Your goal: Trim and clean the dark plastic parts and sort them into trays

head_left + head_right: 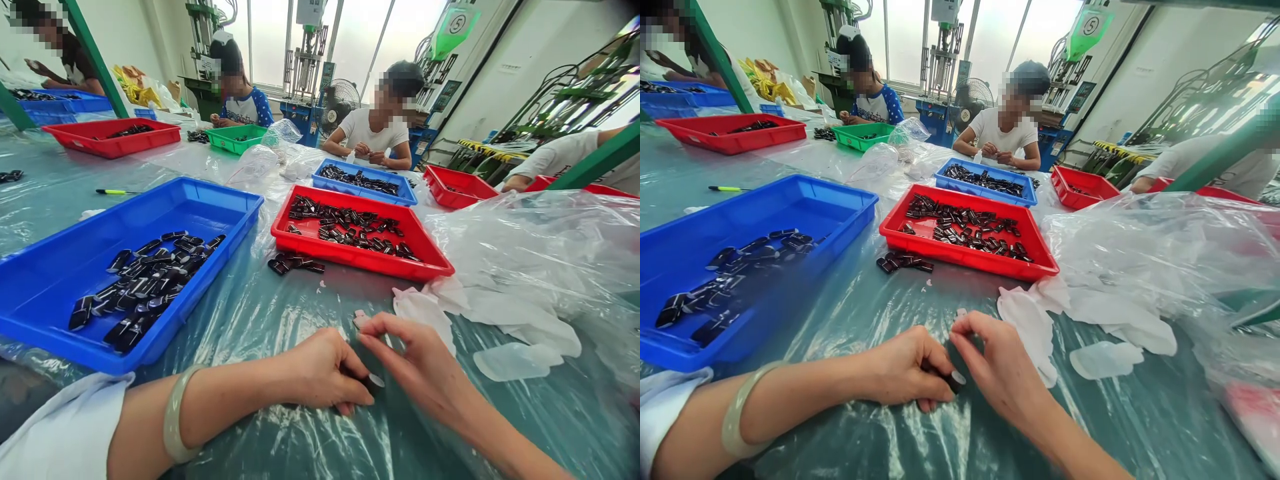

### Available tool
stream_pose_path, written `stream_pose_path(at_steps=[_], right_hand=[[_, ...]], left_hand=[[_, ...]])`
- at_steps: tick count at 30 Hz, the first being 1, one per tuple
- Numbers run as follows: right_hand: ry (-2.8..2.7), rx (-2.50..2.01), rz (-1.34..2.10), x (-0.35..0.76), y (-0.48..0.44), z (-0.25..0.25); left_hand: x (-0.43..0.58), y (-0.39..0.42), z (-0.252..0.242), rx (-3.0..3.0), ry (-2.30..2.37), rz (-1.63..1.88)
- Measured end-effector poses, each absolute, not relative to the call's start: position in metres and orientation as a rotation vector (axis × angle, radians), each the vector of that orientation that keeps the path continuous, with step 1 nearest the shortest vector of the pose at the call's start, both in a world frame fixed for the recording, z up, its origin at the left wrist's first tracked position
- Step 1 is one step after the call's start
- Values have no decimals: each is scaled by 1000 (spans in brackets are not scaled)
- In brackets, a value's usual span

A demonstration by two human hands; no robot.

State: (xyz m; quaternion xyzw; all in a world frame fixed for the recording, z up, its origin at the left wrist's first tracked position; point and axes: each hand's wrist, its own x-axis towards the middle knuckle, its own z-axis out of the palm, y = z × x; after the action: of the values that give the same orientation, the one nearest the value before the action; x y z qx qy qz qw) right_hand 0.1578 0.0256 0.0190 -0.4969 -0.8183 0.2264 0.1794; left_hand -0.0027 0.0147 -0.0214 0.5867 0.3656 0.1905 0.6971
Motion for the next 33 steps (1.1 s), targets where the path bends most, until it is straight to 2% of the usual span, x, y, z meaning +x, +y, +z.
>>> stream_pose_path(at_steps=[7,12,19,27,33], right_hand=[[-2227,-1275,785,178,-7,18],[-2235,-1214,685,172,-8,18],[-2269,-1007,338,176,-14,10],[-2197,-1085,463,174,-14,12],[-2261,-1049,403,175,-17,9]], left_hand=[[-3,15,-18,1294,821,400],[-2,15,-15,1295,833,390],[-1,14,-15,1312,831,399],[-2,14,-17,1318,831,401],[-2,13,-15,1323,824,401]])
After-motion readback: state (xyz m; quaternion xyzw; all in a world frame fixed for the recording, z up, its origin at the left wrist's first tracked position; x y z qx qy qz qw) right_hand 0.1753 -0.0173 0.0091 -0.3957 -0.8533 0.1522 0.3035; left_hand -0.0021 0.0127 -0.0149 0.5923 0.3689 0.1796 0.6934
